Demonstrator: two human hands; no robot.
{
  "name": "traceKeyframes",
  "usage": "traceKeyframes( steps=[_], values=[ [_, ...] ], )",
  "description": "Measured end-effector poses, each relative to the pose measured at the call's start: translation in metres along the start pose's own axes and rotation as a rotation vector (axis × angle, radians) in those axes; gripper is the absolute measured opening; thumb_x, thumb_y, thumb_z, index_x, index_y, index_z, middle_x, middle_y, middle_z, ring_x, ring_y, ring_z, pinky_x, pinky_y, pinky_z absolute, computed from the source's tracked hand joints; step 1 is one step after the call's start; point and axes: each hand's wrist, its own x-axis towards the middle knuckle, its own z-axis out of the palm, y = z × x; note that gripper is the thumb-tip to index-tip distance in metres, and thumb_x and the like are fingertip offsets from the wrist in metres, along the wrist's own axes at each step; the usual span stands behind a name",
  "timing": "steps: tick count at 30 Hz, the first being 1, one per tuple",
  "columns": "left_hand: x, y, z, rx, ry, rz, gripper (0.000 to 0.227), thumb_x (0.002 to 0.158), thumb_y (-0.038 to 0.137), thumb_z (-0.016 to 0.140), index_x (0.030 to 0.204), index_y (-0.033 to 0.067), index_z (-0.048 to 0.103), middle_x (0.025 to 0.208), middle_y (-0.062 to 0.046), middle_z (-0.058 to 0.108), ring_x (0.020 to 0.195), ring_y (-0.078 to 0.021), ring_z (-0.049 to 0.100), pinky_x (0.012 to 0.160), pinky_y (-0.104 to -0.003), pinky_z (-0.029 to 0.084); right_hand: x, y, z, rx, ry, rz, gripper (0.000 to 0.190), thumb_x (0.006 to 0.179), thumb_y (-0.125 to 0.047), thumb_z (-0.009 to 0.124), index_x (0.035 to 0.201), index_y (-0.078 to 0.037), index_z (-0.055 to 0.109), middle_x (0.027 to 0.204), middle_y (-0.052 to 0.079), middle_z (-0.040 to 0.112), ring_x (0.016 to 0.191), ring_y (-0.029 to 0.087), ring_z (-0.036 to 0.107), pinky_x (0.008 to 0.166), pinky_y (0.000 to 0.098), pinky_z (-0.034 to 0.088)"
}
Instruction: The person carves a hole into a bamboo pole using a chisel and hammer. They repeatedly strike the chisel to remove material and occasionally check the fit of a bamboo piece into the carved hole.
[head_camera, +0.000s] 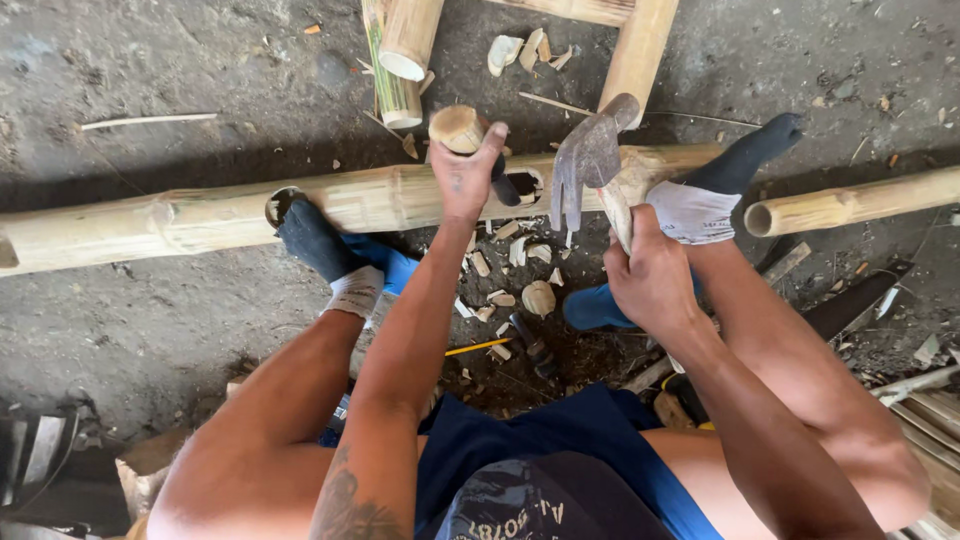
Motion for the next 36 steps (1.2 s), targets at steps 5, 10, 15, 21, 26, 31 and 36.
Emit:
traceKeyframes(
  steps=[5,10,15,21,26,31,36],
  values=[
    [-0.012,-0.016,-0.009,-0.021,0.042,-0.015,0.027,0.087,0.004,0.082,0.101,0.0042,0.059,0.089,-0.003,0.066,0.078,-0.0111,0.067,0.071,-0.027,0.055,0.005,-0.008,-0.003,-0.012,-0.002,-0.058,0.021,0.098,-0.008,0.063,0.113,0.000,0.050,0.075,0.028,0.065,0.073,0.051,0.066,0.061,0.0562,0.051],
    [-0.008,-0.021,-0.011,-0.048,0.060,-0.011,0.020,0.086,0.001,0.079,0.096,0.0028,0.062,0.088,-0.003,0.068,0.078,-0.0113,0.066,0.073,-0.028,0.055,0.016,-0.023,-0.013,0.015,-0.020,-0.017,0.025,0.098,-0.008,0.061,0.117,0.001,0.049,0.074,0.027,0.066,0.067,0.047,0.068,0.056,0.0528,0.053],
    [-0.007,-0.031,-0.013,-0.016,0.037,-0.038,0.020,0.084,0.002,0.080,0.093,0.0028,0.063,0.086,-0.003,0.069,0.077,-0.0111,0.068,0.072,-0.027,0.057,0.027,-0.041,-0.021,0.013,-0.027,-0.092,0.023,0.098,-0.007,0.063,0.115,-0.001,0.049,0.076,0.026,0.066,0.069,0.046,0.069,0.057,0.0514,0.054],
    [-0.002,-0.045,-0.021,0.043,-0.008,0.033,0.022,0.086,0.001,0.083,0.100,-0.0017,0.066,0.093,-0.007,0.071,0.083,-0.0141,0.068,0.078,-0.029,0.056,0.045,-0.061,-0.028,-0.010,-0.015,-0.260,0.028,0.092,-0.004,0.064,0.114,-0.002,0.047,0.072,0.022,0.063,0.066,0.044,0.068,0.057,0.0515,0.053],
    [-0.015,-0.061,-0.015,-0.263,-0.050,-0.138,0.042,0.080,0.004,0.084,0.116,-0.0008,0.063,0.107,-0.009,0.070,0.094,-0.0153,0.068,0.083,-0.031,0.059,0.056,-0.058,-0.016,-0.045,-0.079,-0.263,0.027,0.093,-0.003,0.066,0.113,-0.003,0.048,0.066,0.019,0.062,0.057,0.039,0.066,0.055,0.0499,0.053],
    [-0.020,-0.067,-0.018,-0.012,-0.030,0.063,0.045,0.080,0.008,0.086,0.117,0.0026,0.061,0.109,-0.006,0.071,0.100,-0.0153,0.070,0.092,-0.030,0.058,0.080,-0.052,0.004,-0.281,-0.168,-0.430,0.032,0.088,-0.007,0.068,0.111,0.000,0.047,0.079,0.019,0.067,0.056,0.037,0.066,0.050,0.0473,0.054],
    [-0.003,-0.071,-0.026,-0.074,-0.007,0.044,0.047,0.076,0.013,0.086,0.114,0.0032,0.060,0.105,-0.004,0.069,0.096,-0.0140,0.069,0.086,-0.028,0.059,0.086,-0.052,0.006,-0.375,-0.234,-0.478,0.035,0.083,-0.008,0.068,0.110,0.000,0.047,0.080,0.018,0.069,0.057,0.036,0.067,0.050,0.0477,0.053]
  ],
)
